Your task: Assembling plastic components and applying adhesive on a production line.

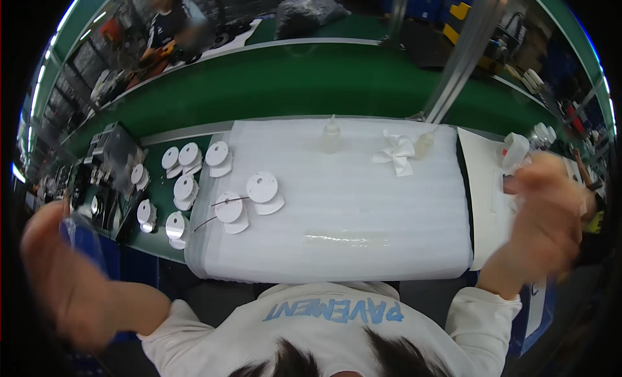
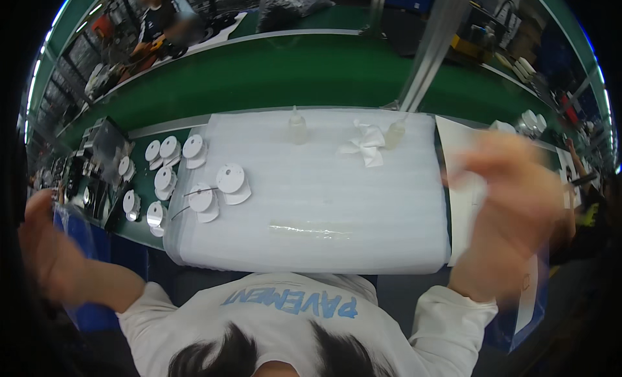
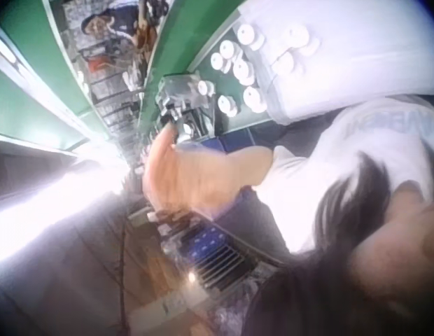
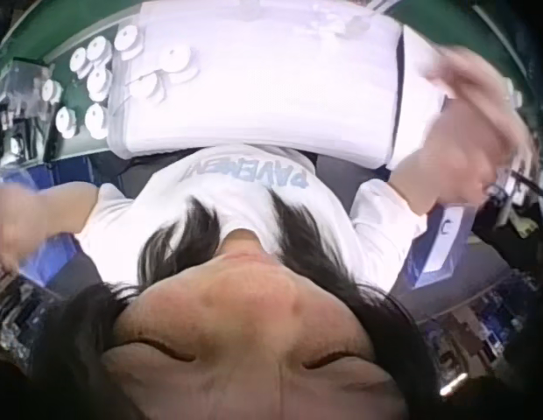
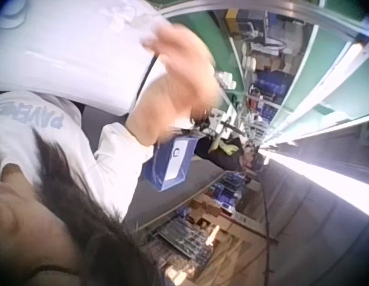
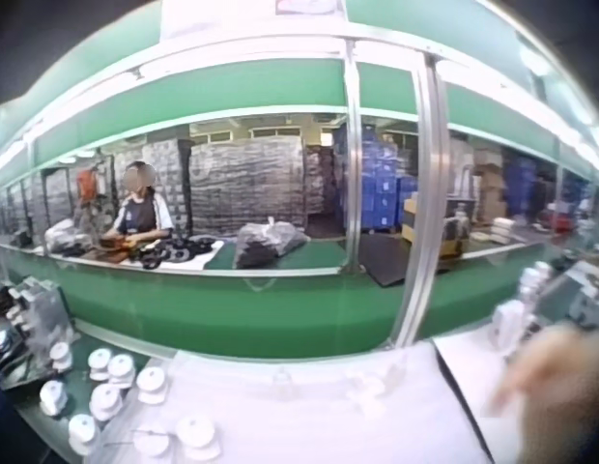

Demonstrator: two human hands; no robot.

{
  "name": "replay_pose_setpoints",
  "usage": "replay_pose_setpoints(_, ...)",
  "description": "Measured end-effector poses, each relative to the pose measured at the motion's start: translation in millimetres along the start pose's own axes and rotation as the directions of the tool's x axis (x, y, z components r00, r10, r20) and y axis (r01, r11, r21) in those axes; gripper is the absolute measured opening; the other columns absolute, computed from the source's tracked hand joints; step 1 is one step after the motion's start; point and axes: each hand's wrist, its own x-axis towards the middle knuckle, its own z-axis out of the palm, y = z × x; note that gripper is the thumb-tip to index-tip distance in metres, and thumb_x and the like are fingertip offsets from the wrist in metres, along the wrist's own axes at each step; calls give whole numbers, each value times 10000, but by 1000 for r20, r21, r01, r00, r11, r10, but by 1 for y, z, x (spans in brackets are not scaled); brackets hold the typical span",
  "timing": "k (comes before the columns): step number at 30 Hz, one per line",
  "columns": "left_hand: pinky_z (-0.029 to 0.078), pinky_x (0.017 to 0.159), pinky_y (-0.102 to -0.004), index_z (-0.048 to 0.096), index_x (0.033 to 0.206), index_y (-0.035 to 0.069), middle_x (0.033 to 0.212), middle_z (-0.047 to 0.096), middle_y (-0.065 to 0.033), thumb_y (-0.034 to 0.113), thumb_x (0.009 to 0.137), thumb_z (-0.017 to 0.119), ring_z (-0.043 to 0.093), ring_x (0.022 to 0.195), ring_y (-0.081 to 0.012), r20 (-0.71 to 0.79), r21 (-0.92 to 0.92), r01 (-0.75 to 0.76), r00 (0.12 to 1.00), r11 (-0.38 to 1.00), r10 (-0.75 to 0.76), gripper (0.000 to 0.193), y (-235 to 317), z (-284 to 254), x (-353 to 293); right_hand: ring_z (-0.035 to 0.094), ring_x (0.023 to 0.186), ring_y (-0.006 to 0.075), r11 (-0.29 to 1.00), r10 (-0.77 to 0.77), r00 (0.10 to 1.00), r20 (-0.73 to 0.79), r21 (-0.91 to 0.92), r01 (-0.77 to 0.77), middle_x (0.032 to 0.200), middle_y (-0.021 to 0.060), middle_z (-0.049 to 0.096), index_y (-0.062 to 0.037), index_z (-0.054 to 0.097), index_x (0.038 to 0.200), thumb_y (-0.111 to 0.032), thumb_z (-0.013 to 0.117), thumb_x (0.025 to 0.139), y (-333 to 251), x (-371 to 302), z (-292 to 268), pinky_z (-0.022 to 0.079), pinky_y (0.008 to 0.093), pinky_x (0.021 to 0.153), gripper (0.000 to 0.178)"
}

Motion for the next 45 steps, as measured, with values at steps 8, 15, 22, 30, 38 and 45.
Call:
replay_pose_setpoints(8, 450, 648, -313, 557, 1039, 0, 819, 590, -136, 319, 741, 655, 575, 744, -233, 153, 656, 385, 775, 650, -613, 447, -72, 92, -110, 440, 1147, 374, 820, 411, 665, 623, -572, 29, 1340, 238, 335, -287, 542, 1184, -260, 593, 783, 127, 10, 157, 373, 390, 939, 405)
replay_pose_setpoints(15, 459, 543, -366, 632, 740, 0, 635, 593, -131, 605, 665, 591, 594, 612, -284, 268, 888, 242, 415, 390, -869, 611, -110, 127, -116, 420, 1171, 367, 795, 332, 704, 628, -588, 149, 1346, 227, 332, -314, 507, 1220, -309, 597, 786, 160, 14, 222, 375, 386, 940, 443)
replay_pose_setpoints(22, 469, 544, -371, 610, 646, 20, 622, 604, -149, 490, 641, 636, 605, 611, -304, 293, 877, 295, 296, 379, -909, 471, -129, 102, -113, 470, 1098, 364, 875, 403, 635, 659, -480, -57, 1133, 195, 531, -231, 600, 1082, -145, 514, 807, 149, 18, 257, 402, 406, 897, 301)
replay_pose_setpoints(30, 443, 739, -277, 458, 1186, -12, 1065, 524, -106, 124, 692, 653, 549, 886, -160, 108, 281, 763, 578, 583, -809, 548, -136, 15, -77, 518, 891, 322, 948, 309, 801, 512, -230, -219, 930, 149, 492, -214, 595, 988, -79, 510, 770, 133, 21, 313, 427, 397, 790, 270)
replay_pose_setpoints(38, 298, 995, -356, 305, 1291, -21, 1297, 353, -137, 186, 731, 668, 362, 1197, -245, 14, -283, 635, 752, 719, -659, 699, -197, 18, -142, 499, 823, 296, 998, 60, 943, 327, -45, -48, 861, 103, 471, -240, 537, 1119, -24, 572, 663, 73, 68, 299, 415, 364, 744, 505)
replay_pose_setpoints(45, 358, 956, -416, 367, 1224, 116, 1241, 376, -175, 70, 636, 732, 407, 1142, -328, 10, 31, 239, 971, 970, -240, 694, -203, 3, -165, 555, 557, 134, 984, -154, 974, 168, -64, 167, 741, 33, 605, -70, 570, 1000, -329, 755, 646, 85, 58, 319, 414, 227, 482, 475)
